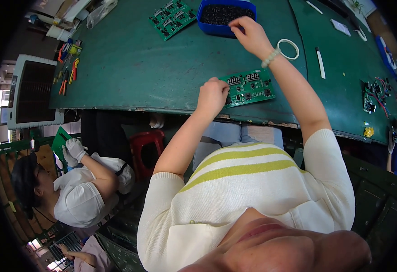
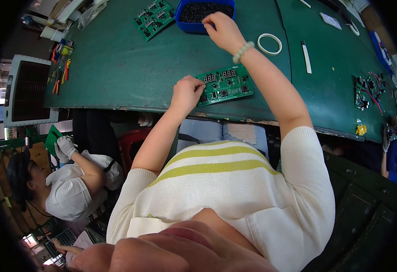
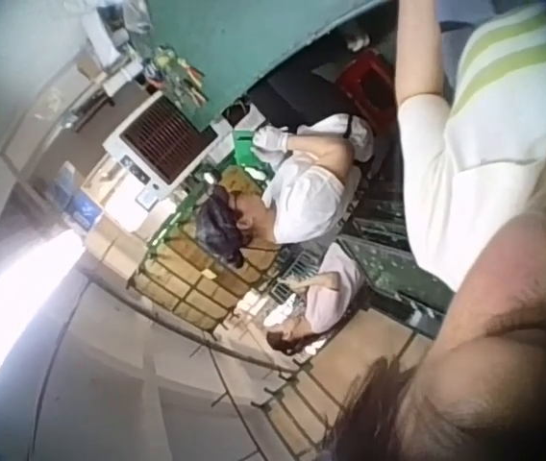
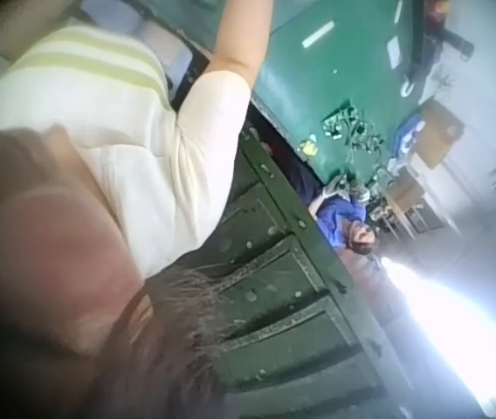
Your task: The person assembles electronic components onto a printed circuit board by hand, taking components from a bin and placing them onto the board.
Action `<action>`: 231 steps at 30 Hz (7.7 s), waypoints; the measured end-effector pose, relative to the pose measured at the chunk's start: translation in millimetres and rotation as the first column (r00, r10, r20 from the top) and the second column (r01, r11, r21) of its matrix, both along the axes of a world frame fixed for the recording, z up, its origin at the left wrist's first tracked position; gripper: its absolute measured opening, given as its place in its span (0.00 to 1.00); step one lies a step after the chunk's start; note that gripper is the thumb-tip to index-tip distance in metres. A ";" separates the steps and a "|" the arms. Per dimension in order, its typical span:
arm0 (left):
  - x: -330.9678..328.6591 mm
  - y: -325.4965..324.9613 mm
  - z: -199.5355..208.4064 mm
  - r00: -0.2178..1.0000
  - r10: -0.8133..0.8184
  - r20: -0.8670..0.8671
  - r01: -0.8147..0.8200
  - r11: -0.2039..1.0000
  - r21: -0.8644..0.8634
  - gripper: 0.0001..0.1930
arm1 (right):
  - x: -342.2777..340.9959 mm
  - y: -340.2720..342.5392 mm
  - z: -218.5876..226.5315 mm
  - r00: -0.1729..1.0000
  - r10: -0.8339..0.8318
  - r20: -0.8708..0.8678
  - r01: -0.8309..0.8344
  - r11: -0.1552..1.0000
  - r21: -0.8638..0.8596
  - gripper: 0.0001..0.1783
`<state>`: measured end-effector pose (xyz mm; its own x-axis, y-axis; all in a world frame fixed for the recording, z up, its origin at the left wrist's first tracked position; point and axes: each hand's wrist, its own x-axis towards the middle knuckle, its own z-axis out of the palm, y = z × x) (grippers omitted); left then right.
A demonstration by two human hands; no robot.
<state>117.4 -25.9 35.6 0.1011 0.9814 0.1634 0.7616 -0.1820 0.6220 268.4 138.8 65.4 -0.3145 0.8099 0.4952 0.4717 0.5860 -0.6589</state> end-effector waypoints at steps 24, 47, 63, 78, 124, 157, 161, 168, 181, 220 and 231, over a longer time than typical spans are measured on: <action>-4.5 -4.2 -22.5 0.986 -0.056 0.154 0.005 0.951 0.309 0.31 | -11.1 167.9 -71.0 0.965 -0.055 0.258 0.049 0.998 0.030 0.09; 15.2 96.5 20.8 -0.285 0.338 0.897 0.102 0.941 -0.322 0.13 | -26.9 107.9 -13.7 0.059 -0.815 -0.576 -0.743 0.349 -0.571 0.09; 26.1 60.1 7.9 -0.008 0.262 0.965 -0.084 0.961 -0.262 0.11 | -40.7 -47.3 -3.1 0.104 -0.399 -0.911 -0.789 0.525 -0.320 0.11; -26.7 10.1 -5.5 0.548 0.259 0.795 -0.052 0.960 -0.277 0.07 | 11.0 -92.2 -11.1 0.271 -0.451 -0.851 -0.750 0.455 -0.480 0.11; -11.0 33.9 7.3 0.997 0.072 -0.022 -0.074 0.995 -0.068 0.04 | 5.0 -96.2 -13.5 0.851 -0.009 0.525 0.180 0.945 -0.275 0.10; -19.7 40.0 23.4 0.951 -0.265 0.161 0.246 0.961 0.129 0.07 | 51.5 -90.9 2.8 0.642 -0.332 -0.692 -0.544 0.439 -0.715 0.16; 8.7 34.4 39.5 0.861 -0.118 0.494 0.009 0.976 0.216 0.07 | 40.6 -104.0 5.7 0.619 -0.341 -0.707 -0.622 0.337 -0.707 0.16; 20.0 21.2 27.5 0.904 -0.163 0.394 0.021 0.940 0.341 0.08 | 26.9 -117.2 -34.9 0.481 -0.336 -0.810 -0.779 0.262 -0.570 0.12; 13.9 11.4 36.7 0.907 -0.087 0.412 -0.087 0.919 0.385 0.05 | 21.9 -107.4 -17.0 0.479 -0.282 -0.832 -0.822 0.189 -0.537 0.12; 10.9 46.5 -24.6 0.974 -0.111 0.199 0.032 0.932 0.361 0.04 | 51.6 -104.8 -19.2 0.909 -0.048 0.414 0.058 0.998 -0.010 0.07; 19.0 40.3 -13.9 0.969 -0.012 0.245 -0.043 0.975 0.217 0.04 | 52.1 -109.1 -26.4 0.945 -0.153 0.288 0.152 0.988 0.025 0.08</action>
<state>136.4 14.4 21.7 0.0166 0.9199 0.3917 0.5955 -0.3238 0.7352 320.5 29.7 39.0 -0.3172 0.8582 0.4035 0.7251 0.4937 -0.4801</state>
